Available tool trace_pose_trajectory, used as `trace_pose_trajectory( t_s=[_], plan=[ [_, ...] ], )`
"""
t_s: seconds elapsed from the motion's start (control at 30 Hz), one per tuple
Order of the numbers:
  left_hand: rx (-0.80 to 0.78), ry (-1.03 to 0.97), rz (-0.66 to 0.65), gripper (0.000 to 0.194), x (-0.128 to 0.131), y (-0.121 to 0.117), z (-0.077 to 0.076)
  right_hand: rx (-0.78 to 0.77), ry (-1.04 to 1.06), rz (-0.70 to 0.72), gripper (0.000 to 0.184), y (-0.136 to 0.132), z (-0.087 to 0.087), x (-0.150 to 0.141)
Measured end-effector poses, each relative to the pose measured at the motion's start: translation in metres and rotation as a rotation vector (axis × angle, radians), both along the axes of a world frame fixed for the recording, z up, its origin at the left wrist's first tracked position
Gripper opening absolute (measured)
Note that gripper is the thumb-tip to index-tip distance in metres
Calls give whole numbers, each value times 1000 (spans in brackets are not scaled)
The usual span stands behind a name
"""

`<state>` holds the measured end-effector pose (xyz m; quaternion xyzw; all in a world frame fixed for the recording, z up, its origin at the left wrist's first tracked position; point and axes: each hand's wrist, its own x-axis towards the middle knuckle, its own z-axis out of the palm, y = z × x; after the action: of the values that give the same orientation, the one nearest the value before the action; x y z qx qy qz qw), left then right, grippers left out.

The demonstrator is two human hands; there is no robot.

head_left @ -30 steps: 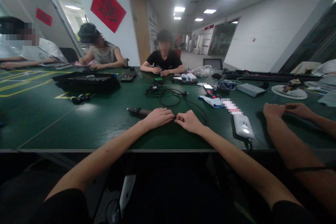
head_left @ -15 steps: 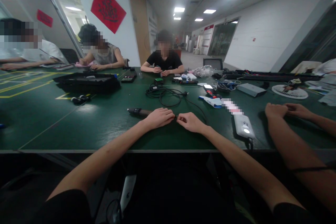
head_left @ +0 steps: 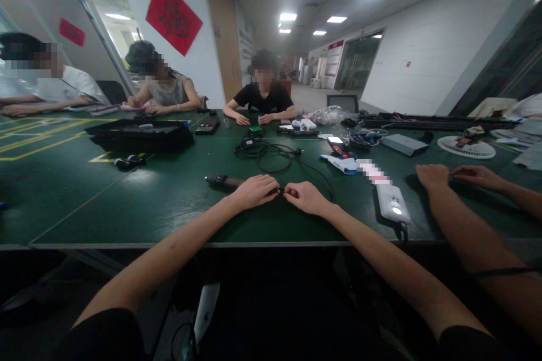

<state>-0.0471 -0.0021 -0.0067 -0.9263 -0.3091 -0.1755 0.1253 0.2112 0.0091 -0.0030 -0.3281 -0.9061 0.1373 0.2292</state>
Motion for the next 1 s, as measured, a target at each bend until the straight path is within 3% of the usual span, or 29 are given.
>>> trace_pose_trajectory(
  t_s=[0.17,0.67,0.87,1.0],
  plan=[
    [-34,-28,-79,20,4,-5,4,7,-13,-20,12,1,-2,0],
    [-1,-49,-12,27,8,-6,4,-4,-27,-8,13,0,1,1],
    [-12,-7,-102,34,9,-8,6,2,-24,-21,19,-2,1,-1],
    [23,-2,-32,33,10,-8,7,-5,-30,-32,21,-1,0,-1]
  ],
)
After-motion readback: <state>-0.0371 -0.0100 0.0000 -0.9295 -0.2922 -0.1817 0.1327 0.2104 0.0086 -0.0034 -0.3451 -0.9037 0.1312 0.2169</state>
